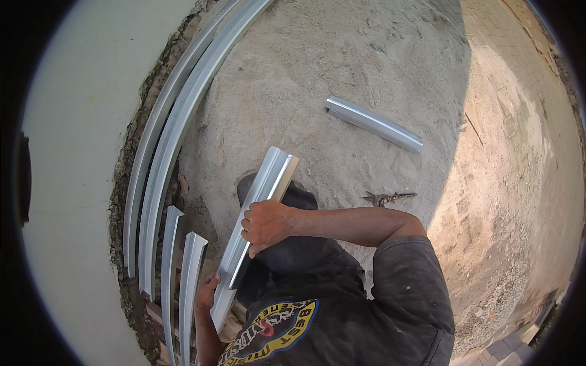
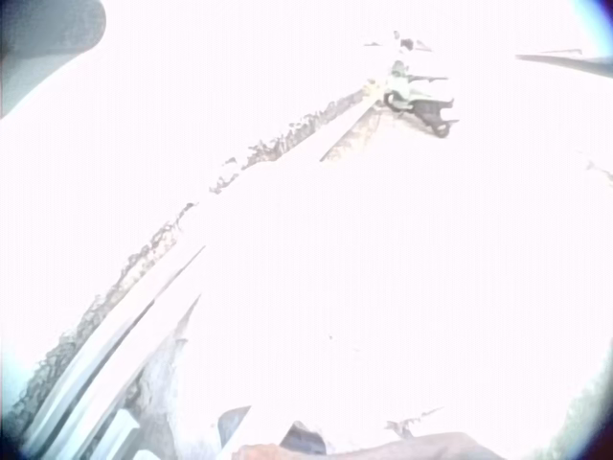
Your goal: Cutting and preparing metal studs for a renovation project.
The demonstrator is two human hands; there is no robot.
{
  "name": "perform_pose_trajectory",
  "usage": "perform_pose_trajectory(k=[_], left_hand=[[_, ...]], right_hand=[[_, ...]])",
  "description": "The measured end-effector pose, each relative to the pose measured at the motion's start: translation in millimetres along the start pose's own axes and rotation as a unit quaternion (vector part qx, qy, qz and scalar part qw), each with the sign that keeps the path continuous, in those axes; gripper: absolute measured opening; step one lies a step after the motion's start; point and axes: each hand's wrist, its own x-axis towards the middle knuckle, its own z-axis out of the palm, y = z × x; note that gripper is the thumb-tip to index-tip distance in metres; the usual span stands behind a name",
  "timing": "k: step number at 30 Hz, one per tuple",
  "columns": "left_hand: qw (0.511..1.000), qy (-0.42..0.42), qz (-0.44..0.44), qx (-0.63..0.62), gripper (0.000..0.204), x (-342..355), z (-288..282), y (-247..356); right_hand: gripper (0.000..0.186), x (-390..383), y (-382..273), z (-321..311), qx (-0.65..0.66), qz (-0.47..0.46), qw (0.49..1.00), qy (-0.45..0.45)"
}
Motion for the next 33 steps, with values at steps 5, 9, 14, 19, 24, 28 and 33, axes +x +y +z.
perform_pose_trajectory(k=[5, 9, 14, 19, 24, 28, 33], left_hand=[[0.999, -0.023, -0.003, 0.045, 0.04, -11.9, 9.7, 37.4], [0.995, -0.021, 0.083, 0.053, 0.045, 2.9, 6.8, 18.9], [0.996, -0.02, 0.089, -0.006, 0.045, 3.6, 9.1, 8.7], [0.991, -0.002, 0.121, 0.053, 0.045, 4.6, 12.5, 6.2], [0.991, 0.029, 0.11, 0.063, 0.049, 5.3, 17.9, 6.3], [0.991, 0.051, 0.089, 0.081, 0.053, 7.1, 21.1, 5.2], [0.989, 0.058, 0.108, 0.078, 0.054, 8.1, 22.8, 2.9]], right_hand=[[0.059, 1.0, 1.8, 1.0, -0.024, 0.006, 1.0, 0.012], [0.059, 2.5, 2.0, -3.8, -0.06, -0.005, 0.996, 0.058], [0.059, 9.3, 3.1, -2.7, -0.059, -0.043, 0.996, 0.053], [0.061, 11.9, -4.5, -2.3, -0.1, -0.034, 0.994, 0.033], [0.061, 10.5, -6.4, -0.8, -0.103, -0.038, 0.994, 0.02], [0.061, 11.9, -5.4, 0.2, -0.101, -0.037, 0.994, 0.016], [0.062, 19.5, -5.0, -8.0, -0.108, -0.057, 0.992, 0.011]])
